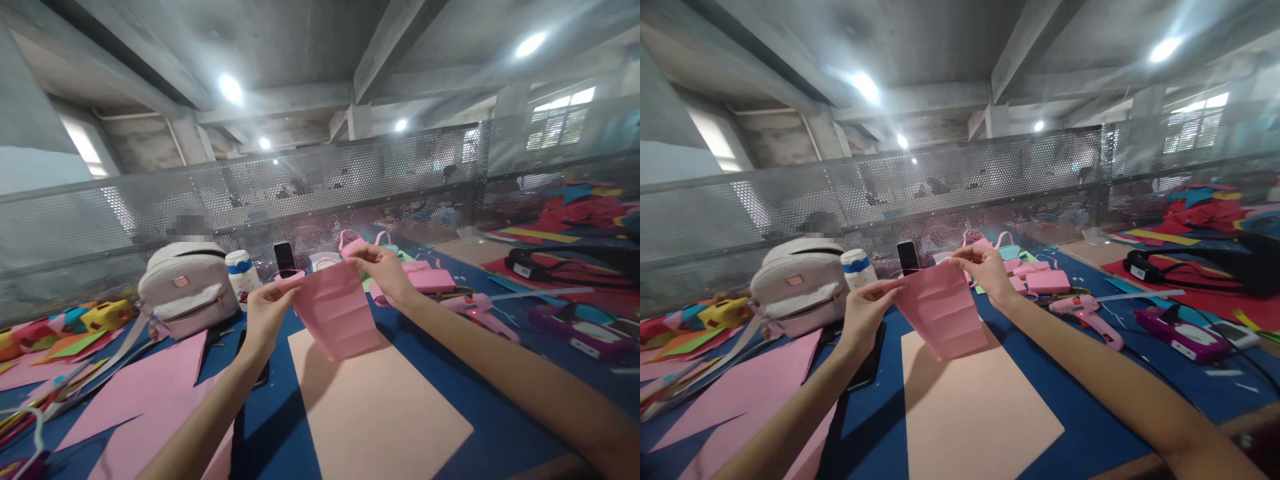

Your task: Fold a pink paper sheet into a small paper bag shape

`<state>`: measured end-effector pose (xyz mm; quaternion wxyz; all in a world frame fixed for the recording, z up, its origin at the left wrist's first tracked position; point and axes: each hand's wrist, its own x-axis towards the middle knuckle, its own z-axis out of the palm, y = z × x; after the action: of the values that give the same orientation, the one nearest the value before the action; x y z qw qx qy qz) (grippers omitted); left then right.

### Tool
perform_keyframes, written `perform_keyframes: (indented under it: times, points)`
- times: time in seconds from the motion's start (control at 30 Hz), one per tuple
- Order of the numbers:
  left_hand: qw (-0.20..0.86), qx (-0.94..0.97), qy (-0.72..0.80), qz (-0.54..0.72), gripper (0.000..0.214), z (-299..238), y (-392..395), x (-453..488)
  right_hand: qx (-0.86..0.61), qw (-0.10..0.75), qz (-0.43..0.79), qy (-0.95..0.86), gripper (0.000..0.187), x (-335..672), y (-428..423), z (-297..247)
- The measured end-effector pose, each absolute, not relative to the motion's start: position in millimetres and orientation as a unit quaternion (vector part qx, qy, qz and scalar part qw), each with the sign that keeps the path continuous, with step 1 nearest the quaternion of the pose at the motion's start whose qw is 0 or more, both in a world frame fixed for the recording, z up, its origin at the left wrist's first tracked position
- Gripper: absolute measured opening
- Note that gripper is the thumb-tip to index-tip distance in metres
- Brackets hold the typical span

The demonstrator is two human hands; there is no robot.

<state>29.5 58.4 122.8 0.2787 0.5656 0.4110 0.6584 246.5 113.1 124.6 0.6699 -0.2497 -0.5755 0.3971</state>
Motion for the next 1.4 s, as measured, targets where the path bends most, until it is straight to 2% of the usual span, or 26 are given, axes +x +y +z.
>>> perform_keyframes:
  times: [0.27, 0.47, 0.73, 0.93, 1.1, 1.27, 1.4]
  points:
    - [0.269, 0.548, 0.403, 0.682, 0.021, 126.9, 56.4, 29.8, -0.255, 0.669, 0.389, -0.58, 0.021, 248.0, 114.7, 123.0]
    - [0.257, 0.533, 0.399, 0.701, 0.029, 125.7, 57.0, 27.6, -0.262, 0.667, 0.37, -0.591, 0.013, 248.3, 115.4, 122.9]
    - [0.23, 0.549, 0.405, 0.694, 0.025, 131.4, 53.5, 27.4, -0.269, 0.653, 0.315, -0.635, 0.003, 250.6, 113.2, 125.1]
    - [0.19, 0.574, 0.411, 0.682, 0.022, 137.8, 50.5, 24.5, -0.296, 0.61, 0.155, -0.719, 0.004, 251.8, 105.8, 125.5]
    - [0.176, 0.608, 0.405, 0.659, 0.019, 139.9, 42.8, 27.7, -0.258, 0.583, 0.016, -0.77, 0.009, 246.5, 81.8, 142.2]
    - [0.155, 0.664, 0.367, 0.632, 0.018, 141.3, 28.1, 35.6, -0.203, 0.535, -0.037, -0.819, 0.013, 223.3, 49.6, 163.0]
    - [0.15, 0.689, 0.351, 0.616, 0.017, 144.2, 17.7, 38.7, -0.199, 0.505, -0.032, -0.839, 0.006, 203.1, 37.8, 171.2]
